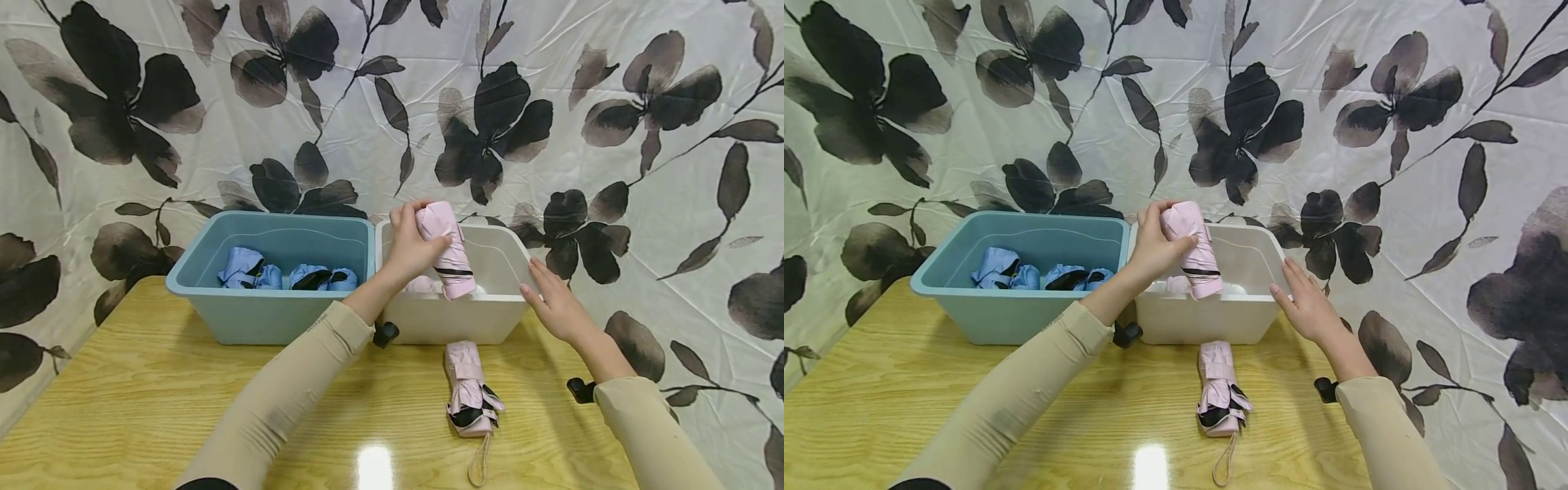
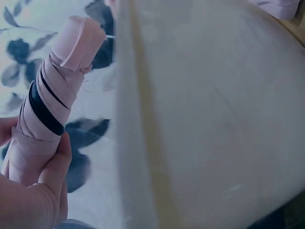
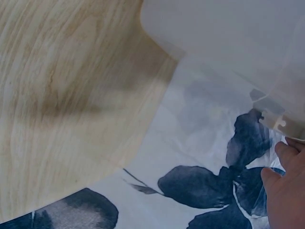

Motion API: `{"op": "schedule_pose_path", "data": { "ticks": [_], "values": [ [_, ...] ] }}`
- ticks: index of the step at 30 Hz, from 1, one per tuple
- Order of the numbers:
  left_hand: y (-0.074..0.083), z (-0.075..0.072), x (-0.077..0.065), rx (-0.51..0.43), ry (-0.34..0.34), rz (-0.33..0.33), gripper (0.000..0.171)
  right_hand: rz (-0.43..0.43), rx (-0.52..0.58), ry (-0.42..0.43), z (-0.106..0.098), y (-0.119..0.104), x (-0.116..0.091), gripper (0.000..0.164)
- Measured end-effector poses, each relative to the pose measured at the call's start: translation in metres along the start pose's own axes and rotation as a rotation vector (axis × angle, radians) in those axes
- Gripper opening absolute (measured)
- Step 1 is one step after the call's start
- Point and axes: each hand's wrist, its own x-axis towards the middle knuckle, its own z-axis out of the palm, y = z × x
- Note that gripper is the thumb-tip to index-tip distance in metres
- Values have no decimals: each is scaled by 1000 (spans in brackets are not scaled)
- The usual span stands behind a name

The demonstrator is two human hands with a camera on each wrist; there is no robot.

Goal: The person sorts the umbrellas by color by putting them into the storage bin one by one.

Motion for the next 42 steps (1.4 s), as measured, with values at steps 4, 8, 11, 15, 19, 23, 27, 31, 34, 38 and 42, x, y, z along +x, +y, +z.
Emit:
{"op": "schedule_pose_path", "data": {
  "ticks": [4,8,11,15,19,23,27,31,34,38,42],
  "values": [
    [-9,12,14,-29,61,-75,66,-10,-3,3,0,-1,2,71],
    [-17,22,25,-41,75,-132,63,-16,-5,5,-1,-2,4,71],
    [-24,28,30,-8,38,-156,64,-16,-6,5,-2,-3,4,71],
    [-37,33,32,78,-31,-201,66,-12,1,6,-2,-3,3,71],
    [-48,35,32,152,-98,-276,65,-13,6,6,-1,-2,1,70],
    [-56,38,33,188,-170,-326,64,-15,4,11,-1,-1,0,69],
    [-60,39,34,243,-243,-347,57,-21,8,21,-3,0,1,69],
    [-60,37,31,313,-341,-336,50,-23,11,24,-4,-1,1,69],
    [-59,33,28,359,-405,-308,49,-13,10,12,-4,-1,1,70],
    [-60,30,26,394,-467,-300,51,-9,13,-1,-2,0,1,70],
    [-62,28,27,455,-535,-302,56,-20,12,11,1,0,0,69]
  ]
}}
